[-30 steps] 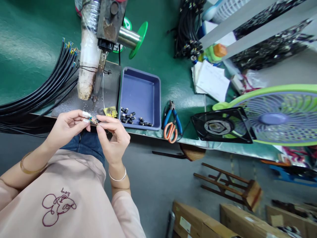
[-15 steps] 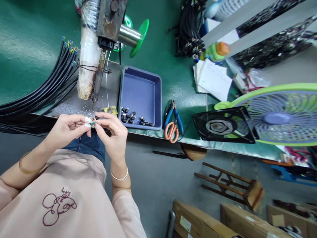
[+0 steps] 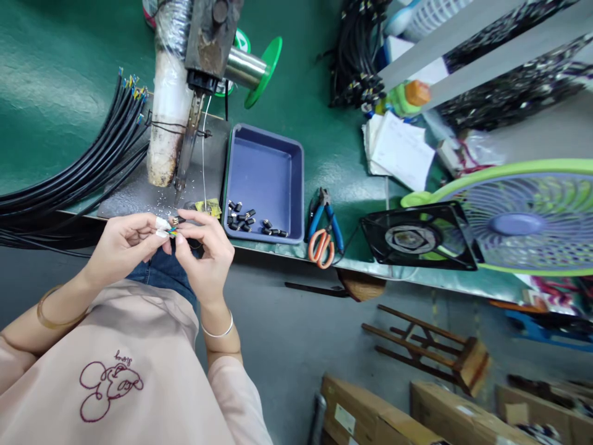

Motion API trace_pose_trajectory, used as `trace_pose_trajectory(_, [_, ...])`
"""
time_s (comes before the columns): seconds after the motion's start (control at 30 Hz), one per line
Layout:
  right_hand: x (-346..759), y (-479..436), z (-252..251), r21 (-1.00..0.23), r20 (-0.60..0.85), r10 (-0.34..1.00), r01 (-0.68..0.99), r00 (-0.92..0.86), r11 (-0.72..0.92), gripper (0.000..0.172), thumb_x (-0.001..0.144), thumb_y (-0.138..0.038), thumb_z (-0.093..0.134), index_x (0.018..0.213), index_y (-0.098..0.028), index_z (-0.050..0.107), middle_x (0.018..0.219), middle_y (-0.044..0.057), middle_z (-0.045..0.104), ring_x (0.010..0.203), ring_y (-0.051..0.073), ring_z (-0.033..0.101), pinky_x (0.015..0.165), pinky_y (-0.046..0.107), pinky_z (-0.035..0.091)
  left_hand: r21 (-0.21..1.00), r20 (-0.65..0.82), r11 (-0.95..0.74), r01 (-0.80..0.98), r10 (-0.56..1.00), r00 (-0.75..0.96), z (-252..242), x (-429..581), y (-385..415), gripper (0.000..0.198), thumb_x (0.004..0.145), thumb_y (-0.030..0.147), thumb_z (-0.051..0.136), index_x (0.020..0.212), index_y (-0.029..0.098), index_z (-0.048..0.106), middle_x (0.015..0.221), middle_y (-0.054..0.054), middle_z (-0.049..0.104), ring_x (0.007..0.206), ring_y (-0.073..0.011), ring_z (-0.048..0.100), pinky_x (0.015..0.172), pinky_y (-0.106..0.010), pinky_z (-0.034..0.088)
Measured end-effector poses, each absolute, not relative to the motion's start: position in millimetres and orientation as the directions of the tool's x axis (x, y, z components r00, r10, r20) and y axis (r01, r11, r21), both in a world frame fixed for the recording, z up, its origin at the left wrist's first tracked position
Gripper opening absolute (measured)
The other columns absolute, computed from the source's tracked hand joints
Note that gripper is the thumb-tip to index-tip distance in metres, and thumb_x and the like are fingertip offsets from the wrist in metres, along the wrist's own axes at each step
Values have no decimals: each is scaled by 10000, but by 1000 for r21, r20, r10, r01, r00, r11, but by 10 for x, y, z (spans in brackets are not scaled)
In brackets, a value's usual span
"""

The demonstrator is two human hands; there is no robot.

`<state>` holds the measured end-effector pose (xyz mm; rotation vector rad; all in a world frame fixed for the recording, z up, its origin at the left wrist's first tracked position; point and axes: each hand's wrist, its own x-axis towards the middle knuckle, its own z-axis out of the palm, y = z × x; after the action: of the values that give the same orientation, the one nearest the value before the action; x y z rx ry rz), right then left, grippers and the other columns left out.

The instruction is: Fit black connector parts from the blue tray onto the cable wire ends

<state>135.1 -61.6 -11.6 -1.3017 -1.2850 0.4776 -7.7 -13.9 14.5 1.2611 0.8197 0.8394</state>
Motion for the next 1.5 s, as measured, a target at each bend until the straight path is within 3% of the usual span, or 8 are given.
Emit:
trace_pose_trajectory(0.17, [1308, -640, -178, -763, 558, 770, 554, 309, 331, 82, 908, -200, 668, 881, -256, 722, 1032, 29, 761, 945, 183, 748, 794, 371, 645, 979, -77, 151, -135, 895, 440, 100, -68, -144, 179, 834, 307, 726, 785, 162, 634, 624, 10, 661, 475, -68, 534, 471, -177, 461])
trace_pose_trajectory(0.4, [1350, -685, -170, -763, 622, 656, 519, 428, 385, 134, 970, -215, 588, 1020, -280, 695, 1017, 26, 758, 924, 204, 759, 774, 399, 656, 970, -129, 207, -131, 885, 447, 106, -72, -109, 151, 811, 271, 723, 845, 166, 621, 623, 4, 686, 490, -84, 583, 467, -177, 464])
trace_pose_trajectory(0.63, [1309, -746, -184, -628, 728, 637, 619, 254, 472, 194, 876, -128, 711, 1015, -262, 692, 1032, 25, 783, 908, 190, 772, 759, 345, 666, 948, -141, 255, -193, 875, 463, 63, -69, -74, 176, 793, 277, 745, 869, 156, 642, 643, 13, 664, 496, -76, 553, 507, -190, 485])
trace_pose_trajectory(0.73, [1322, -743, -194, -628, 722, 651, 615, 233, 477, 205, 866, -109, 721, 1003, -256, 680, 1002, 14, 788, 893, 185, 776, 757, 344, 672, 944, -165, 273, -186, 878, 450, 55, -56, -66, 172, 774, 270, 742, 848, 151, 642, 628, 23, 630, 492, -64, 510, 489, -178, 441])
trace_pose_trajectory(0.9, [1392, -713, -181, -761, 608, 700, 526, 375, 379, 118, 917, -149, 662, 993, -238, 650, 1043, 38, 767, 923, 194, 778, 775, 360, 673, 973, -145, 209, -102, 889, 435, 68, -21, -71, 145, 753, 258, 695, 723, 141, 616, 582, 36, 509, 507, -55, 414, 480, -173, 332])
trace_pose_trajectory(1.03, [1419, -689, -171, -799, 554, 769, 465, 320, 382, 68, 923, -177, 653, 954, -235, 640, 1065, 49, 770, 963, 185, 767, 770, 327, 666, 985, -121, 163, -53, 881, 458, 84, 0, -63, 146, 764, 258, 645, 692, 144, 591, 550, 56, 406, 491, -49, 310, 465, -184, 249])
trace_pose_trajectory(1.23, [1417, -622, -170, -837, 483, 816, 442, 317, 323, 37, 927, -184, 640, 905, -213, 634, 1078, 59, 776, 856, 148, 771, 706, 263, 647, 989, -93, 132, -65, 904, 417, 64, 38, -27, 129, 760, 270, 639, 713, 151, 624, 559, 47, 401, 521, -72, 336, 485, -195, 268])
trace_pose_trajectory(1.5, [1407, -552, -166, -725, 595, 764, 576, 248, 377, 120, 886, -100, 649, 854, -213, 629, 1095, 61, 774, 906, 154, 763, 801, 315, 666, 996, -49, 74, -47, 916, 398, 45, 55, 35, 183, 776, 270, 632, 652, 166, 546, 574, 35, 435, 537, -74, 383, 496, -190, 307])
